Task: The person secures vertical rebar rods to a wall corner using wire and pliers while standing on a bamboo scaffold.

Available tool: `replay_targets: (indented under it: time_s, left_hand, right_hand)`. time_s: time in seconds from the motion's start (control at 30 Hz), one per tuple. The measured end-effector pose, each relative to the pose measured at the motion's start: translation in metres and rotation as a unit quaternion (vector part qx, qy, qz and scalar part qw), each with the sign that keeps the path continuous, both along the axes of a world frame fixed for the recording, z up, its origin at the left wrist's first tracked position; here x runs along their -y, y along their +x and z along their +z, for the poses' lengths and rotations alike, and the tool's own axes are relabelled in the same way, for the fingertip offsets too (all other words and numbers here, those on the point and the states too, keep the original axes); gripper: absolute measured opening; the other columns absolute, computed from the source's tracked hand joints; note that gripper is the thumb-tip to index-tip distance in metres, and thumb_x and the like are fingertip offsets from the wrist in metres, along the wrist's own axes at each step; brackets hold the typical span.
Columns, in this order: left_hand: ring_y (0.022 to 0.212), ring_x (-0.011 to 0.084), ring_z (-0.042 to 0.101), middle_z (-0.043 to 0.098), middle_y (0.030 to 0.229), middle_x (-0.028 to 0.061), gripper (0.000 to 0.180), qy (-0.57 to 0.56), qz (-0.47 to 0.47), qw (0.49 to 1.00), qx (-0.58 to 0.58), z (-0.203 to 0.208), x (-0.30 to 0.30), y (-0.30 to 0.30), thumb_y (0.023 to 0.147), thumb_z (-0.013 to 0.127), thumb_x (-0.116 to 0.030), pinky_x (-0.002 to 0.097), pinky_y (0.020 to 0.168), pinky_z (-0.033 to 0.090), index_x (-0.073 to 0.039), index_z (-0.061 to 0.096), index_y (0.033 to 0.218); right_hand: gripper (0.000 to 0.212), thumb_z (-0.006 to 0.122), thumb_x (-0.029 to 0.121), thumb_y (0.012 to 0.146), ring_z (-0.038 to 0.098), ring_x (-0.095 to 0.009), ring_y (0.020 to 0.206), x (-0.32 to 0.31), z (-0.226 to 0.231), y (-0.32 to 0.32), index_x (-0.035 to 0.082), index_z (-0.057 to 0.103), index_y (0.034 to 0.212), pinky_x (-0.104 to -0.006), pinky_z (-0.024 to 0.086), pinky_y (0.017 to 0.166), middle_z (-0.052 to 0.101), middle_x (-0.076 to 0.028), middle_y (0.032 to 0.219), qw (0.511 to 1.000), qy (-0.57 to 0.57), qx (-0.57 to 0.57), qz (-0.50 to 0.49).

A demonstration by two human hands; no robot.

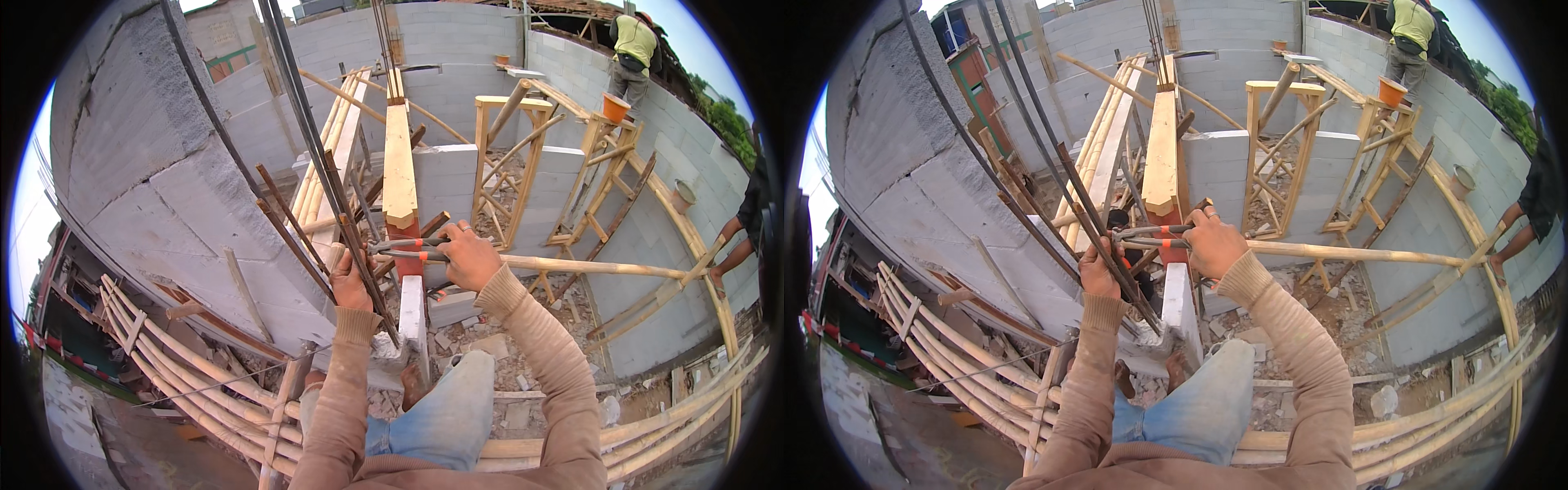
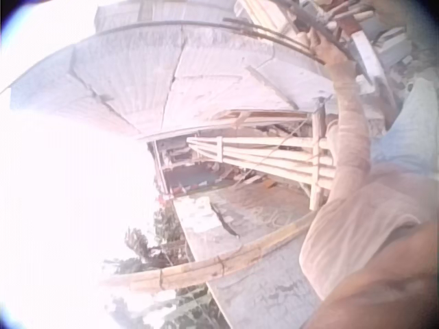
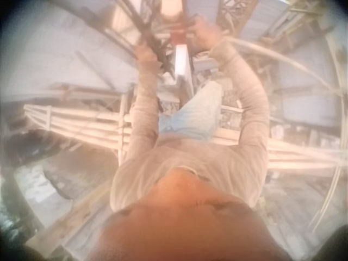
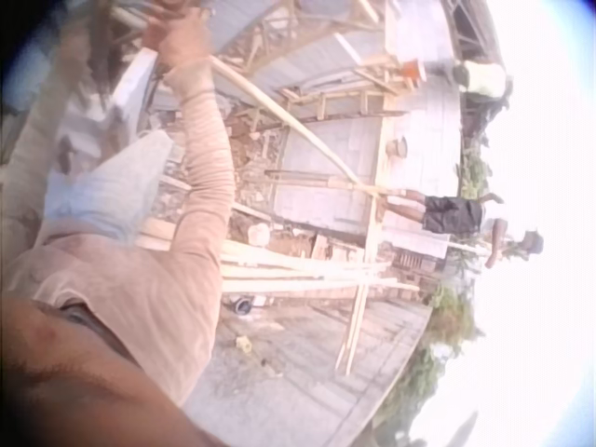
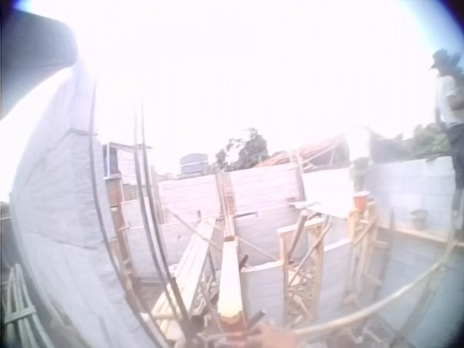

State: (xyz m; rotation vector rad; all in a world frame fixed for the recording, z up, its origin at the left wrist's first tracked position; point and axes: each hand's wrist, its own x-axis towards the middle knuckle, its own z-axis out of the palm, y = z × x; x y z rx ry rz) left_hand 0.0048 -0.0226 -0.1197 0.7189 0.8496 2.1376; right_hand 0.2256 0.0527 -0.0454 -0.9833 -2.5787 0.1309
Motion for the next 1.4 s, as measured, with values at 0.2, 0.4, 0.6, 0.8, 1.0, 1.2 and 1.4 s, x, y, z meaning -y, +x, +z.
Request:
replay_targets:
  time_s: [0.2,0.4,0.6,0.8,1.0,1.2,1.4]
  left_hand:
    - [0.049,0.0083,0.056,0.066,0.072,0.0039,0.02,-0.012,0.0,0.999,-0.029,-0.002,-0.003,-0.002,0.095,0.064,-0.022,0.0218,0.041,0.043,-0.006,0.068,0.106]
    - [0.057,0.0086,0.059,0.067,0.077,0.0037,0.022,-0.027,-0.002,0.999,-0.021,0.0,-0.001,-0.001,0.094,0.066,-0.022,0.021,0.048,0.046,-0.005,0.068,0.107]
    - [0.071,0.0115,0.062,0.067,0.087,0.0024,0.021,0.006,-0.012,1.0,-0.014,0.0,-0.001,-0.001,0.092,0.068,-0.017,0.022,0.061,0.05,-0.001,0.069,0.106]
    - [0.071,0.0126,0.061,0.067,0.086,0.0033,0.022,0.002,-0.011,1.0,-0.014,0.003,0.002,-0.001,0.092,0.068,-0.017,0.0233,0.063,0.05,0.0,0.069,0.106]
    - [0.071,0.013,0.06,0.066,0.088,0.0045,0.022,0.006,-0.022,1.0,-0.012,0.007,0.005,0.002,0.093,0.068,-0.018,0.0235,0.064,0.05,0.0,0.068,0.106]
    - [0.07,0.0127,0.06,0.066,0.085,0.0038,0.022,-0.009,-0.005,1.0,-0.013,0.008,0.004,0.003,0.093,0.068,-0.018,0.0237,0.063,0.05,0.0,0.068,0.106]
    - [0.068,0.012,0.061,0.067,0.083,0.0043,0.021,0.001,-0.013,1.0,-0.004,0.006,0.001,0.005,0.093,0.067,-0.017,0.0237,0.062,0.051,0.0,0.069,0.105]
  right_hand:
    - [0.014,0.062,0.008,0.07,0.051,-0.027,0.109,-0.007,0.013,0.008,0.006,0.072,0.079,-0.0399,0.048,0.088,0.061,-0.003,0.102,0.994,0.099,0.039,0.016]
    - [0.014,0.061,0.009,0.069,0.05,-0.027,0.107,-0.003,0.021,0.013,0.006,0.072,0.079,-0.0388,0.042,0.091,0.061,-0.005,0.104,0.989,0.135,0.035,0.038]
    - [0.014,0.063,0.012,0.071,0.052,-0.026,0.107,-0.007,0.016,0.007,0.007,0.072,0.08,-0.0379,0.043,0.089,0.062,-0.005,0.104,0.99,0.127,0.032,0.049]
    - [0.016,0.065,0.017,0.072,0.055,-0.026,0.107,-0.009,0.018,0.006,0.006,0.072,0.081,-0.0386,0.045,0.088,0.063,-0.007,0.102,0.989,0.132,0.053,0.051]
    - [0.014,0.061,0.012,0.073,0.059,-0.027,0.097,-0.006,0.025,0.008,0.004,0.07,0.081,-0.0396,0.051,0.082,0.061,-0.009,0.099,0.991,0.121,0.05,0.033]
    - [0.012,0.059,0.009,0.073,0.06,-0.027,0.092,-0.008,0.022,0.009,0.003,0.068,0.08,-0.0402,0.052,0.079,0.059,-0.009,0.094,0.99,0.125,0.027,0.06]
    - [0.012,0.058,0.009,0.073,0.06,-0.027,0.094,-0.012,0.018,0.01,0.003,0.067,0.079,-0.0402,0.052,0.079,0.059,-0.009,0.095,0.989,0.125,0.031,0.067]
